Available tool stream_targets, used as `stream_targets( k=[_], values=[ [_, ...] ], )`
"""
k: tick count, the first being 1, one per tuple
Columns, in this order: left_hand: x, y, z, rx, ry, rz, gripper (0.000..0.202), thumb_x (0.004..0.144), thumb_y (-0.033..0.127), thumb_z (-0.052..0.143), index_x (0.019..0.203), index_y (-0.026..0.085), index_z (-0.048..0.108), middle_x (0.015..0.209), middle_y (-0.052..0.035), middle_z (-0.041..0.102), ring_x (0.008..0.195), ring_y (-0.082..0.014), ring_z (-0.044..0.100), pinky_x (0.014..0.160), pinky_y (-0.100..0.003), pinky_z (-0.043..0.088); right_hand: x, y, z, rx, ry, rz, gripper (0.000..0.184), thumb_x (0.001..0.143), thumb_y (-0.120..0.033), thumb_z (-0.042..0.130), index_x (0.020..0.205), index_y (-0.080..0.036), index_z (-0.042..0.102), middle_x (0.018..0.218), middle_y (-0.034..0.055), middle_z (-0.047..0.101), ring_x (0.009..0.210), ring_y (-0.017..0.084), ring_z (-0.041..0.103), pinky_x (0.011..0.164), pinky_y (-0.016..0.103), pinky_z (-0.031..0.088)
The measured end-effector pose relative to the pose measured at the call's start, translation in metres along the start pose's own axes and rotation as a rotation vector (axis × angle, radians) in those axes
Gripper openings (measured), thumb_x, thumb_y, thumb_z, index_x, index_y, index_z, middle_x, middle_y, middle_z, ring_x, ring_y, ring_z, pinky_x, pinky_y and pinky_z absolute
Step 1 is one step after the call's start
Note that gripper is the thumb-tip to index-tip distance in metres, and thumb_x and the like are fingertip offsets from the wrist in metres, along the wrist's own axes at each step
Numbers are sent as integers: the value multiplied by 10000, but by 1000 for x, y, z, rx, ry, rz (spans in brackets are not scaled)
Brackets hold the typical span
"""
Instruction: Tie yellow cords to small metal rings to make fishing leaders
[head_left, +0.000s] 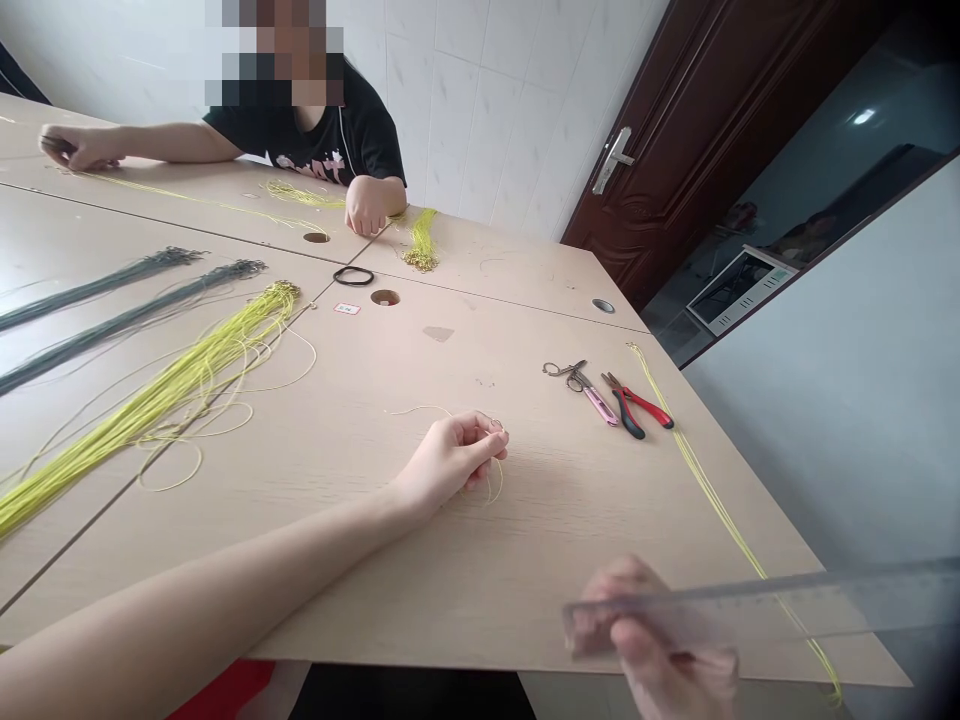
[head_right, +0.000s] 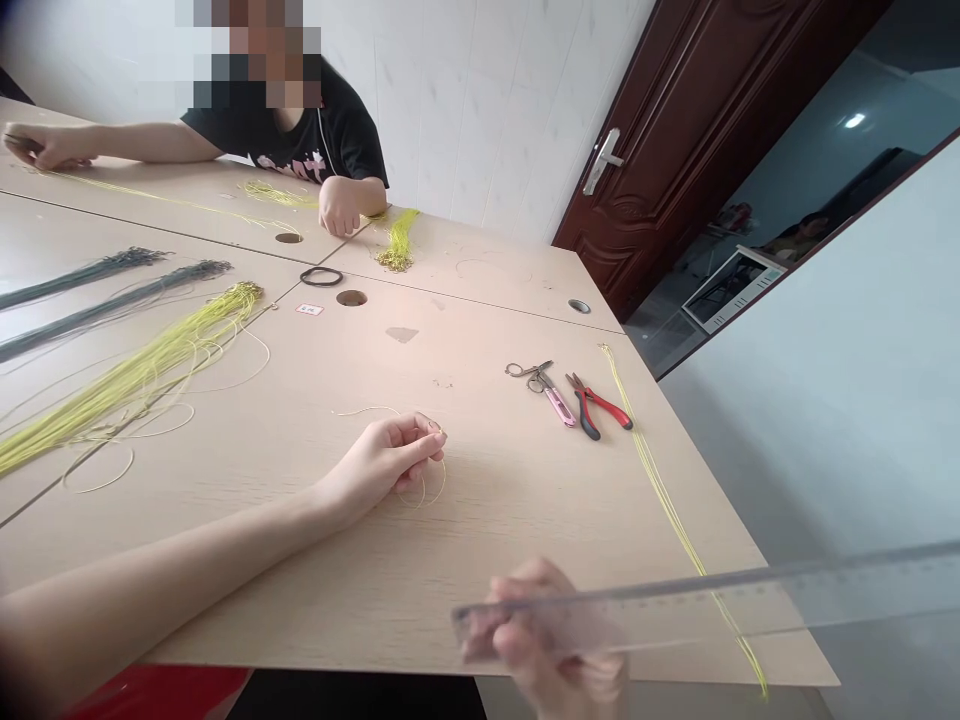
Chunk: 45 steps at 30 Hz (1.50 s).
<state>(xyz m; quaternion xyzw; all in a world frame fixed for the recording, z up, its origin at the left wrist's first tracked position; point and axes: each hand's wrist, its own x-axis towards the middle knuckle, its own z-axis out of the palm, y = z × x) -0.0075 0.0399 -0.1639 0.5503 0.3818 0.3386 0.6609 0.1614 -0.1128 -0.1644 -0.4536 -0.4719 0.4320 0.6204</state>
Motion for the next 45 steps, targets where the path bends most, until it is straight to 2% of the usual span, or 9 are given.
stream_targets(
  k=[4,7,11,14,18,24,29,35,45],
  values=[
    [-1,0,0,22,4,4,225,895,342,564,856,121,558,733,11,556,482,-55,423,417,-173,322,57,-9,2,-22,-72,-128,192,839,-233,651,1004,-313,707,686,-10,678,595,130,671,546,263,619],
    [-1,1,0,40,-2,-10,241,890,361,565,843,125,558,714,16,548,482,-60,422,430,-183,324,90,-10,13,-12,-66,-95,214,831,-201,646,1037,-260,642,635,-47,626,540,98,622,533,251,611],
    [0,2,-1,55,-10,-38,240,869,362,574,780,139,560,624,36,523,488,-71,438,447,-185,328,111,1,24,43,-89,-58,267,795,-222,665,1013,-265,516,707,-63,545,657,115,609,487,244,603],
    [1,3,0,36,-2,-56,230,857,363,574,763,154,551,587,47,510,476,-69,433,433,-177,321,114,10,22,70,-121,-37,146,787,-197,668,860,-233,547,787,-41,497,724,117,617,540,259,616],
    [1,5,4,-9,-23,-71,232,860,359,577,752,160,529,616,32,548,497,-74,459,442,-178,346,116,14,7,81,-180,-35,149,765,-144,693,740,-209,562,721,-44,486,757,131,635,652,308,616],
    [1,5,3,-51,-122,-79,186,864,309,596,759,160,560,604,44,541,526,-63,480,493,-166,380,114,15,-1,72,-243,-17,84,857,-167,584,880,-245,606,800,-6,574,762,141,622,593,285,596],
    [3,6,1,-56,-148,-75,161,854,279,610,748,159,589,657,26,575,551,-69,497,510,-170,394,111,23,1,66,-264,-27,62,889,-246,563,901,-229,621,744,0,589,904,175,609,837,360,536],
    [5,6,2,-40,-185,-96,157,863,270,608,767,149,583,688,19,563,607,-79,486,552,-178,403,109,25,1,93,-327,40,82,930,-267,521,948,-238,596,755,-5,612,1024,206,598,902,396,472],
    [-1,4,4,-29,-174,-8,138,868,234,586,765,144,602,668,36,567,586,-46,478,526,-110,398,105,27,-1,139,-328,6,125,935,-181,500,1008,-232,588,781,-3,632,869,168,640,891,390,503]
  ],
)
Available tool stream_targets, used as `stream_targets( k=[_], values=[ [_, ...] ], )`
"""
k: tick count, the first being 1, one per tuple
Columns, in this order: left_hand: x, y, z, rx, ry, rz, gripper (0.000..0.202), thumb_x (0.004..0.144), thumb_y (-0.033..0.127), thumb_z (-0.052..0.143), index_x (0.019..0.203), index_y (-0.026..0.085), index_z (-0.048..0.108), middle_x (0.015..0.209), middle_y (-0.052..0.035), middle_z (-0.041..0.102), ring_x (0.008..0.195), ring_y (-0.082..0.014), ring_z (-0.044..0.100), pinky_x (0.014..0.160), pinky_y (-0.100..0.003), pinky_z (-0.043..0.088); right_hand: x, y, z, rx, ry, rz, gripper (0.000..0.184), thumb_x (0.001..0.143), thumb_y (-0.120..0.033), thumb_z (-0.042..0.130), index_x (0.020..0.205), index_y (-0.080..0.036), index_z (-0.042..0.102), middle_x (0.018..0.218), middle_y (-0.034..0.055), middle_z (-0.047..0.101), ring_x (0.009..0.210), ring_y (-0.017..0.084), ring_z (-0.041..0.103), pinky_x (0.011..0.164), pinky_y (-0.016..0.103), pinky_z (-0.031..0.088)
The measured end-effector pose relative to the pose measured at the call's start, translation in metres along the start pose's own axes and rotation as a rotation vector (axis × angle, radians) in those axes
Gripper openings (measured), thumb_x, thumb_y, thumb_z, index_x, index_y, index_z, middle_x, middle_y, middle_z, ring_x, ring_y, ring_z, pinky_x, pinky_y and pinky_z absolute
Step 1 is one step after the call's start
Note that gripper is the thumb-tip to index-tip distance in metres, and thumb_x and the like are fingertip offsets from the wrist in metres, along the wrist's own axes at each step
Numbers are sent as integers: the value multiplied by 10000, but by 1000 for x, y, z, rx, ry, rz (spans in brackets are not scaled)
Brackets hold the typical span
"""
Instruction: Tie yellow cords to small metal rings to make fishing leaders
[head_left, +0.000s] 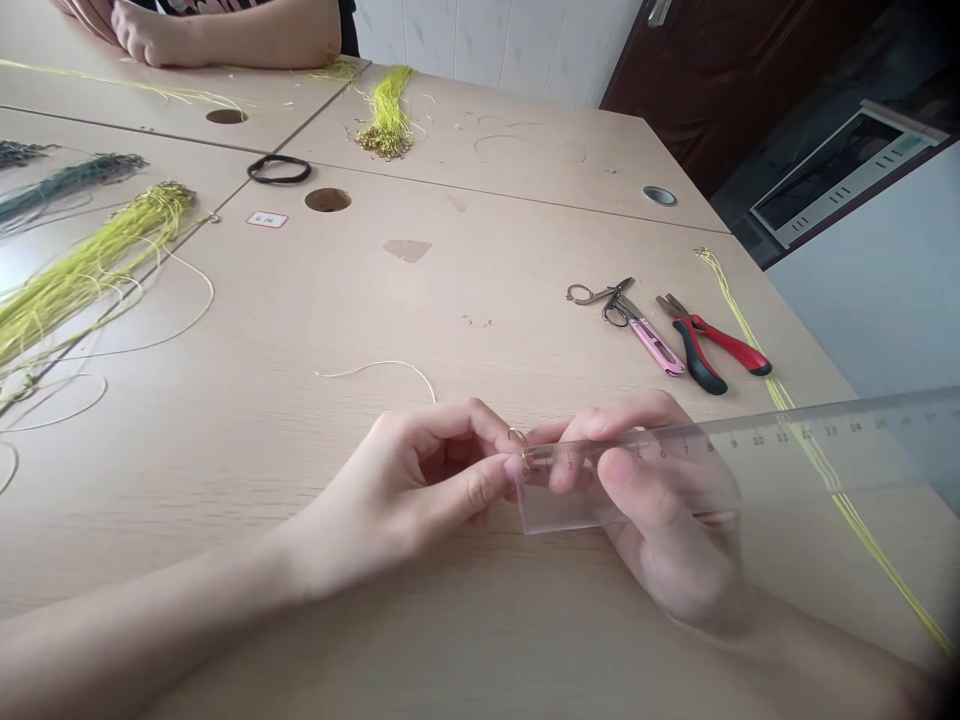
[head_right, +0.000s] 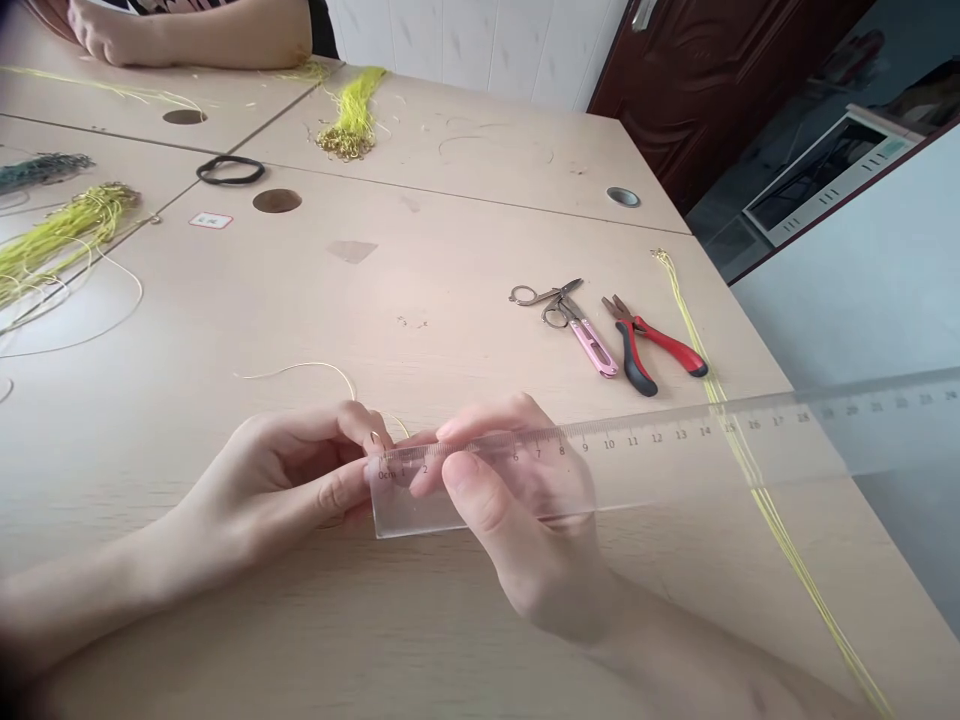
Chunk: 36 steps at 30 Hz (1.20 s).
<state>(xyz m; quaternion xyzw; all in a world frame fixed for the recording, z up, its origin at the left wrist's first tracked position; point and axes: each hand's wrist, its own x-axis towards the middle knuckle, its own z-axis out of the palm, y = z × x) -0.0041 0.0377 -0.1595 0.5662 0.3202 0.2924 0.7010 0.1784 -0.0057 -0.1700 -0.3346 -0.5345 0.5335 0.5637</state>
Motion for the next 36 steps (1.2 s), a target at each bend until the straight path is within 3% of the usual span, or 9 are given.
stream_targets(
  k=[7,11,17,26,36],
  values=[
    [-2,-1,0,27,-4,25,133,858,259,588,768,161,586,688,12,585,580,-77,496,517,-167,412,0,-2,3,98,-30,18,164,934,-146,476,1025,-237,579,794,17,634,1027,237,630,849,459,563],
    [-4,-2,-1,1,-36,67,130,860,245,582,762,160,577,710,-13,589,689,-134,555,589,-225,450,1,-2,4,113,-35,-20,172,929,-122,475,1014,-223,586,781,18,626,1033,239,637,877,456,562],
    [-5,-2,-1,-53,-79,116,90,877,154,561,789,150,583,695,25,551,604,-60,480,547,-142,404,1,-1,5,160,-49,-17,167,933,-122,470,1009,-214,587,769,17,607,1033,233,639,877,433,566],
    [-5,1,-2,-96,-89,73,85,851,163,567,769,141,570,640,19,491,577,-90,453,515,-189,370,0,-3,5,173,-75,-11,179,938,-111,458,1015,-221,577,783,14,607,1059,237,628,884,446,559],
    [-5,-2,-3,-139,-82,21,127,843,181,608,724,142,591,634,0,547,620,-116,536,564,-210,437,-2,-1,4,127,-61,-32,172,925,-139,483,1007,-248,588,763,12,618,1027,223,631,866,451,558]
  ],
)
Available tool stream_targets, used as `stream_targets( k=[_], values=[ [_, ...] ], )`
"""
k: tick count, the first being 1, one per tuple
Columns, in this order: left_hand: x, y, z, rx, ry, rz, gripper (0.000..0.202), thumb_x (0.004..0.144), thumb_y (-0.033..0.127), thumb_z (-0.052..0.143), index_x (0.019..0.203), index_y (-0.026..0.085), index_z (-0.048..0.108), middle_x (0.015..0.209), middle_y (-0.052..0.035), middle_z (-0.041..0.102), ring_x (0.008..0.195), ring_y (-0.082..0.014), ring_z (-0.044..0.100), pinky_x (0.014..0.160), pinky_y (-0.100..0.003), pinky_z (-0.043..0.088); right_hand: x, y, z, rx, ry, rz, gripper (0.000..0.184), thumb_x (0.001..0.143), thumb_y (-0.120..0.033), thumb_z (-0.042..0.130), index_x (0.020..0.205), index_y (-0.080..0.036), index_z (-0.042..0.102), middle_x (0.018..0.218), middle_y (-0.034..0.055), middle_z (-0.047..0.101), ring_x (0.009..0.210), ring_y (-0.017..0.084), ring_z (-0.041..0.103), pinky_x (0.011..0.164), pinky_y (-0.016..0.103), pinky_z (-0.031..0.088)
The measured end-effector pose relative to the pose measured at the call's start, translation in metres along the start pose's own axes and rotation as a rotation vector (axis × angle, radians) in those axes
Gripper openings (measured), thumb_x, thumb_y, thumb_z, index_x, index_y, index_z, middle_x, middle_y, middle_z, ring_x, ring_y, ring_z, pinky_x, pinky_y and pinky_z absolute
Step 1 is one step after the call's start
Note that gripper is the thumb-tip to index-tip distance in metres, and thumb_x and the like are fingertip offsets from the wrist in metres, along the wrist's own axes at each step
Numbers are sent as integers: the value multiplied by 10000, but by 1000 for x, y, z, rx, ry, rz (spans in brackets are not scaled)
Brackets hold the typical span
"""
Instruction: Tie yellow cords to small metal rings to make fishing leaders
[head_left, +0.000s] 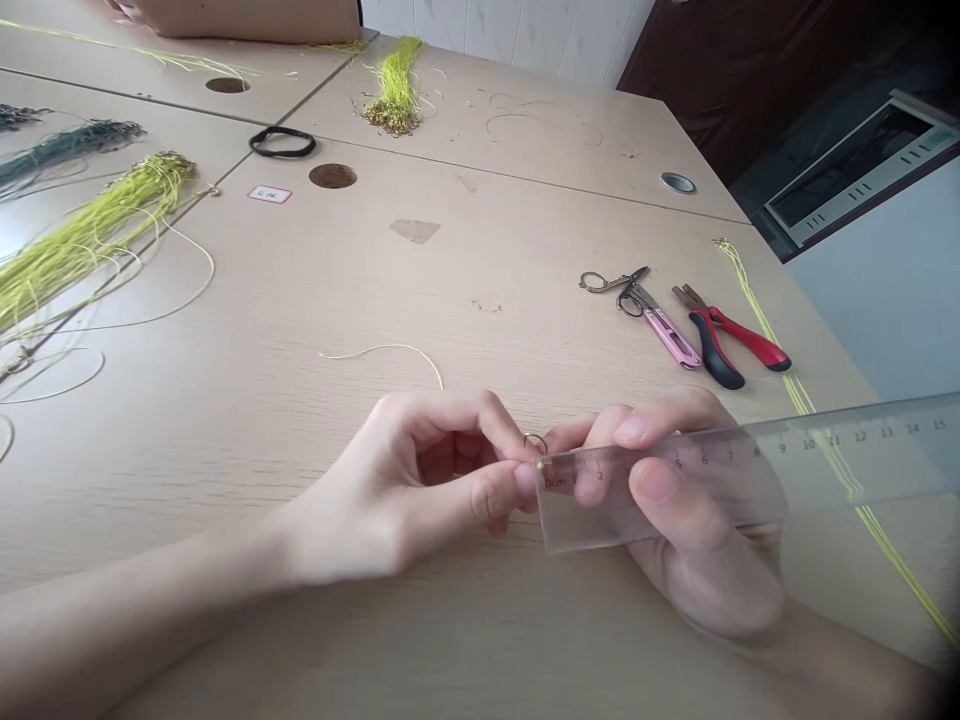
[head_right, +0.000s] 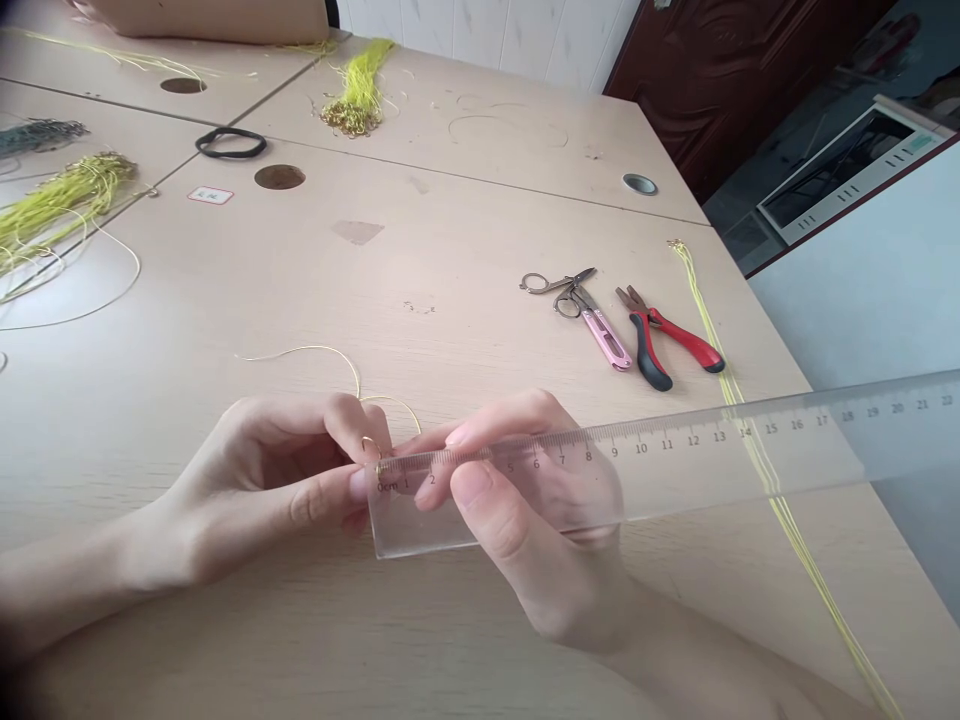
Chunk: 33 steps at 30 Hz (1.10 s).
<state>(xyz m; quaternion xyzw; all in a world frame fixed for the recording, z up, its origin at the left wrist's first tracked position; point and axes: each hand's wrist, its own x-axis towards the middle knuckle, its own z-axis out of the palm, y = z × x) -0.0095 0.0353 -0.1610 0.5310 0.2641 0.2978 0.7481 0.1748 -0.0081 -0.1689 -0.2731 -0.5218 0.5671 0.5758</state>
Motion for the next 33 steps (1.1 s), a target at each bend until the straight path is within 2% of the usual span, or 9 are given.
stream_targets(
  k=[4,10,15,23,33],
  values=[
    [1,1,0,-27,1,-3,122,851,154,600,730,145,610,622,4,555,632,-103,555,581,-184,455,1,-1,0,-15,-12,-22,167,922,-135,480,1000,-231,593,768,14,618,961,219,641,857,466,547],
    [2,0,1,-20,31,-4,87,815,139,644,733,161,666,638,17,589,554,-71,518,517,-150,442,4,-1,-2,-27,-23,-47,163,923,-131,472,1015,-202,588,771,12,627,850,178,638,826,432,547],
    [1,0,1,-9,62,27,96,812,139,661,740,168,717,644,19,610,590,-56,537,575,-125,462,3,1,-4,-52,-16,-78,169,919,-122,475,1020,-181,596,778,14,634,802,164,626,785,409,549],
    [3,1,2,-76,58,38,159,803,57,643,751,174,737,705,20,681,656,-55,617,635,-109,495,3,-2,-2,-36,-25,-48,171,926,-133,470,1023,-202,594,780,9,631,817,173,637,789,420,552],
    [4,5,4,-146,30,14,216,806,13,608,739,162,749,687,21,693,638,-42,611,616,-80,482,3,1,-3,-56,1,-66,166,916,-145,486,1014,-208,605,725,8,625,750,152,620,798,430,565]
  ],
)
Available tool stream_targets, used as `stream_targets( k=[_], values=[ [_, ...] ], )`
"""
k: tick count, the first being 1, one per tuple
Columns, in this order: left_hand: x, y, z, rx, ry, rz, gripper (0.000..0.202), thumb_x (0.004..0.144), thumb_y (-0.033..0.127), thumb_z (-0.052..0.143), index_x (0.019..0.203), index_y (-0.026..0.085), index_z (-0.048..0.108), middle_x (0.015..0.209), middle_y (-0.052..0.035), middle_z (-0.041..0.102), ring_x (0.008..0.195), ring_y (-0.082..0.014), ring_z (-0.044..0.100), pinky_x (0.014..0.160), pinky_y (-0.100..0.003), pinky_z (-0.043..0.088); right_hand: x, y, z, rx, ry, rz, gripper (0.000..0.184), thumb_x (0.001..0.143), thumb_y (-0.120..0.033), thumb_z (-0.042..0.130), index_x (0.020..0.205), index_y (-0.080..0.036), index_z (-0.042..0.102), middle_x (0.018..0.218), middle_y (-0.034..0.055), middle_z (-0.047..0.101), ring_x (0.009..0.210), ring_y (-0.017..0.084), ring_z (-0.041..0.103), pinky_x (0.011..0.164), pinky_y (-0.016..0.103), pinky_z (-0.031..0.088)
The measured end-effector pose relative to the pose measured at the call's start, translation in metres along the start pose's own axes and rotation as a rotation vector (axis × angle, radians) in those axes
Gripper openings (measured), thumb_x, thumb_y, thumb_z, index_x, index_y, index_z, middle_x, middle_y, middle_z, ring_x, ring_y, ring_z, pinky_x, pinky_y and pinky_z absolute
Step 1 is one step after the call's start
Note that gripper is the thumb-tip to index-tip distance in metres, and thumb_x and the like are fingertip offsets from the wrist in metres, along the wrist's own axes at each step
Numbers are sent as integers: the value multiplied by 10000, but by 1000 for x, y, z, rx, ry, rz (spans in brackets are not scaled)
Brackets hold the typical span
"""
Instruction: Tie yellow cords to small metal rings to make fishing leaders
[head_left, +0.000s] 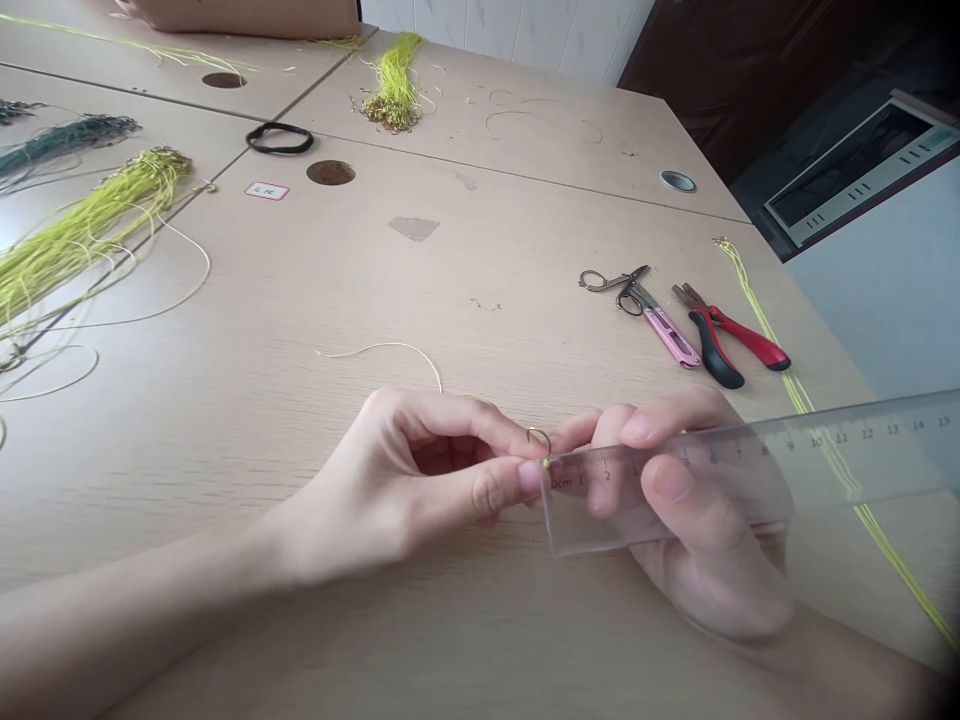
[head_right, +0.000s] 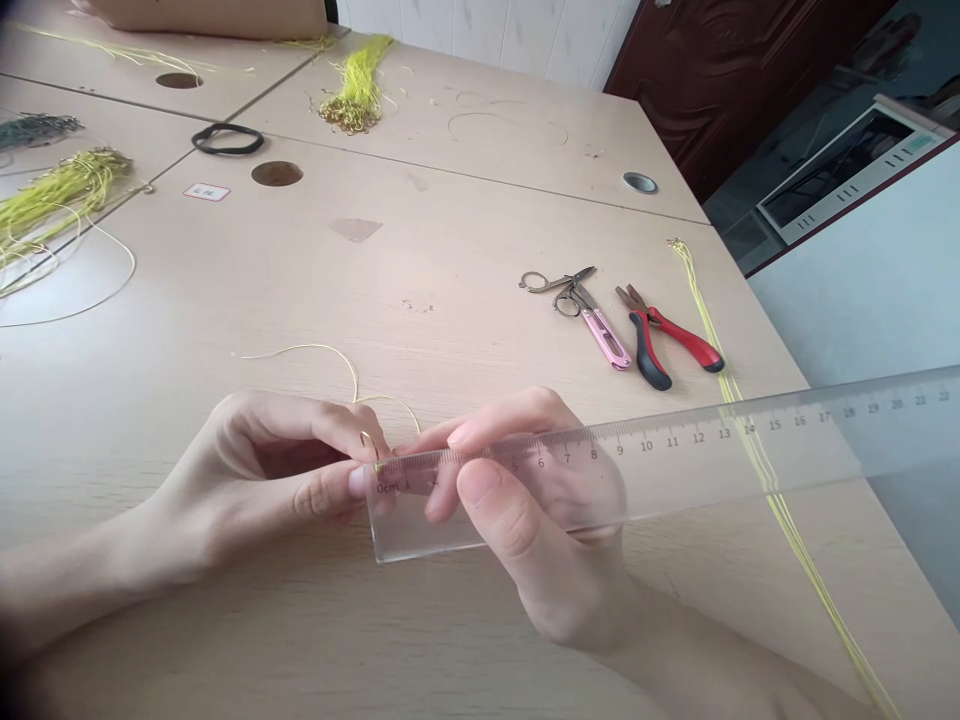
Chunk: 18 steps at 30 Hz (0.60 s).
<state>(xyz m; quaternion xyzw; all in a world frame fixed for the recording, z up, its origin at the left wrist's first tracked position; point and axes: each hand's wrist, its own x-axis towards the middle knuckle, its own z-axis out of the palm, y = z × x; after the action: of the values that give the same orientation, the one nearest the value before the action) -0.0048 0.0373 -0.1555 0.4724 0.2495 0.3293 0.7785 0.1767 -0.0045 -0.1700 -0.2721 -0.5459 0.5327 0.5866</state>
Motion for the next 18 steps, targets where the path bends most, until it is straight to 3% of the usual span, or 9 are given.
stream_targets(
  k=[18],
  values=[
    [0,-1,0,13,15,13,215,799,6,616,750,166,752,706,20,699,667,-51,632,649,-93,496,1,-1,1,18,-3,15,156,919,-144,485,1005,-200,602,713,12,601,777,160,614,768,411,581]
  ],
)
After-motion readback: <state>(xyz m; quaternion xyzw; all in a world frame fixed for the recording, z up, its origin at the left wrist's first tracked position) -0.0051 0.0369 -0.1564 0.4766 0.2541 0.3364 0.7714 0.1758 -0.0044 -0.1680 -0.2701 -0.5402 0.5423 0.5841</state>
